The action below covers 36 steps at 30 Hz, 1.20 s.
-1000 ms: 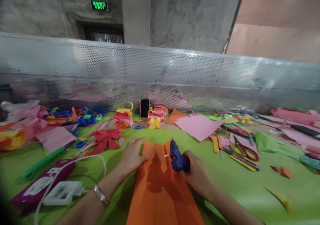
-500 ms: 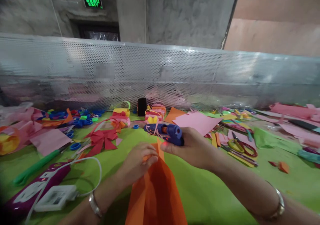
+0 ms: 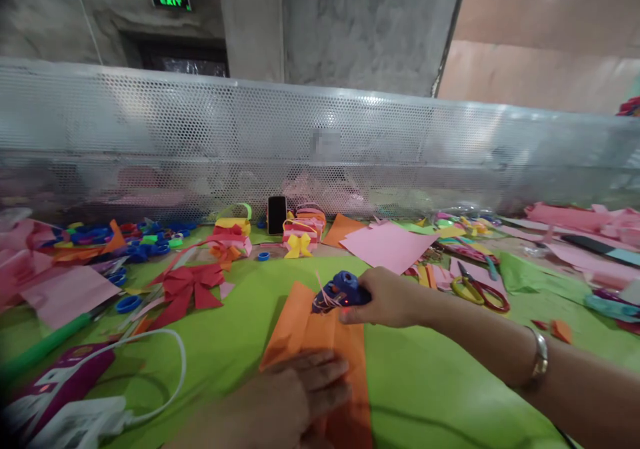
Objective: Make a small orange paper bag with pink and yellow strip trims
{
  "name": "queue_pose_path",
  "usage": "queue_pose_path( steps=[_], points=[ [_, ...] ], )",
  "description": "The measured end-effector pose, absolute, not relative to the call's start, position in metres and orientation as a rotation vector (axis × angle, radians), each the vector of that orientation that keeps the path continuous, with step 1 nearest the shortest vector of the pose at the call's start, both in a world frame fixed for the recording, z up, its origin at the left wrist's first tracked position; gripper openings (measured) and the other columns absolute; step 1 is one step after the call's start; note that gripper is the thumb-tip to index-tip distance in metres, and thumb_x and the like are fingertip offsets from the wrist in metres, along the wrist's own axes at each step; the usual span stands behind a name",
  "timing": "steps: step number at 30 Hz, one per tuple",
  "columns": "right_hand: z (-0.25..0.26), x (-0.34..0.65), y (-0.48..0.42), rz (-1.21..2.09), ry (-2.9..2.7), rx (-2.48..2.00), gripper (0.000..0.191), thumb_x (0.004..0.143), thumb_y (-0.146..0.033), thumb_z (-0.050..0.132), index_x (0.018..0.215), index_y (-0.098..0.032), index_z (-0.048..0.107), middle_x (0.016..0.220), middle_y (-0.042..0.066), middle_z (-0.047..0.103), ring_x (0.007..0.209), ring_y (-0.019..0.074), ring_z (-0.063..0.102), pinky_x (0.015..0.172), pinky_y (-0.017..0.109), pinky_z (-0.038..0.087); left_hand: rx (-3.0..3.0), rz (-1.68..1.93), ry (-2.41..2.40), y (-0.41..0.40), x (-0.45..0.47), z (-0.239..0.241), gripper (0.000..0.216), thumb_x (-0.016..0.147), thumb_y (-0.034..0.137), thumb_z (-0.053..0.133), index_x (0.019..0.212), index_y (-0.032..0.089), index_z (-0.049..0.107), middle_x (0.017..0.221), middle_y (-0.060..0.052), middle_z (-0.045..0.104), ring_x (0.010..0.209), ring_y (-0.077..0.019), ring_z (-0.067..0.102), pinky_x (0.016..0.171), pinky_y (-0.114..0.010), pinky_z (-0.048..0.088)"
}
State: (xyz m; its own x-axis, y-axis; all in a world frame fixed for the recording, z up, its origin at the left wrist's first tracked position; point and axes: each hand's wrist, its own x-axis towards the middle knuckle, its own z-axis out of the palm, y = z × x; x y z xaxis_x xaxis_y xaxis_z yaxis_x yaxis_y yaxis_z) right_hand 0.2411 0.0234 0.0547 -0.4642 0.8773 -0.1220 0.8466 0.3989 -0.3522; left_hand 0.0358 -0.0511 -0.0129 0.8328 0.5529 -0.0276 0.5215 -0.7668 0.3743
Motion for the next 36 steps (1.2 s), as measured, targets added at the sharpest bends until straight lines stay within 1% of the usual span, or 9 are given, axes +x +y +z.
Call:
queue_pose_path(
  steps=[4,8,11,14,20,22,26,32,36],
  points=[
    [0.050,0.243,0.023,0.826,-2.590,-1.568,0.042,0.066,-0.057,0.059,0.055,-0.017,0.051,0.050,-0.001,0.047,0.047,0.0111,0.041,0.043,0.022,0.027,2.673,0.149,0.764,-0.046,0.036,-0.024,0.059,0.086,0.053,0.038,0.135,0.020,0.039,0.142,-0.010,0.036,0.130,-0.0252,0.034,0.107,-0.040,0.029],
    [0.043,0.243,0.034,0.985,-2.565,-1.605,0.043,0.067,-0.058,0.058,0.057,-0.017,0.052,0.051,0.001,0.054,0.046,0.0126,0.049,0.043,0.022,0.035,2.732,0.110,0.762,-0.044,0.039,-0.024,0.053,0.086,0.047,0.043,0.131,0.019,0.044,0.139,-0.011,0.042,0.127,-0.0283,0.039,0.103,-0.042,0.033],
    [0.037,0.245,0.049,0.973,-2.477,-1.695,0.049,0.065,-0.065,0.056,0.059,-0.017,0.050,0.051,0.002,0.054,0.042,0.0119,0.048,0.041,0.023,0.036,2.758,0.107,0.749,-0.044,0.041,-0.020,0.045,0.089,0.037,0.040,0.129,0.018,0.047,0.138,-0.010,0.044,0.124,-0.0280,0.042,0.101,-0.042,0.035],
    [0.036,0.248,0.056,0.930,-2.463,-1.709,0.051,0.064,-0.067,0.056,0.059,-0.016,0.050,0.051,0.002,0.054,0.042,0.0113,0.048,0.041,0.023,0.038,2.781,0.083,0.759,-0.045,0.042,-0.018,0.042,0.090,0.031,0.035,0.129,0.017,0.046,0.137,-0.010,0.045,0.124,-0.0274,0.043,0.100,-0.041,0.036],
    [0.045,0.242,0.035,1.048,-2.599,-1.600,0.046,0.067,-0.061,0.057,0.059,-0.017,0.052,0.050,0.000,0.052,0.043,0.0109,0.049,0.040,0.021,0.035,2.791,0.056,0.739,-0.044,0.040,-0.023,0.046,0.091,0.033,0.035,0.133,0.016,0.041,0.140,-0.012,0.040,0.127,-0.0297,0.039,0.102,-0.043,0.035],
    [0.044,0.240,0.036,1.007,-2.644,-1.566,0.045,0.067,-0.060,0.057,0.058,-0.017,0.052,0.050,0.000,0.052,0.044,0.0111,0.049,0.040,0.020,0.035,2.771,0.057,0.736,-0.044,0.040,-0.024,0.046,0.090,0.032,0.035,0.133,0.015,0.041,0.141,-0.012,0.039,0.128,-0.0292,0.037,0.102,-0.042,0.035],
    [0.036,0.241,0.053,0.818,-2.498,-1.738,0.049,0.067,-0.065,0.054,0.057,-0.017,0.049,0.050,0.003,0.054,0.042,0.0122,0.049,0.040,0.022,0.036,2.771,0.117,0.745,-0.044,0.041,-0.026,0.045,0.089,0.031,0.037,0.131,0.014,0.044,0.139,-0.012,0.041,0.126,-0.0281,0.040,0.101,-0.040,0.035],
    [0.034,0.244,0.053,0.989,-2.513,-1.666,0.048,0.066,-0.064,0.057,0.059,-0.016,0.052,0.051,0.003,0.055,0.042,0.0121,0.050,0.039,0.022,0.037,2.777,0.123,0.766,-0.045,0.042,-0.026,0.043,0.091,0.031,0.035,0.130,0.017,0.046,0.138,-0.011,0.043,0.126,-0.0276,0.040,0.101,-0.040,0.036],
    [0.033,0.244,0.050,0.851,-2.419,-1.749,0.048,0.066,-0.063,0.057,0.055,-0.017,0.048,0.048,0.003,0.053,0.041,0.0123,0.048,0.040,0.023,0.036,2.767,0.094,0.762,-0.045,0.042,-0.022,0.043,0.091,0.030,0.035,0.129,0.014,0.047,0.138,-0.012,0.043,0.125,-0.0285,0.041,0.100,-0.040,0.037]
  ],
)
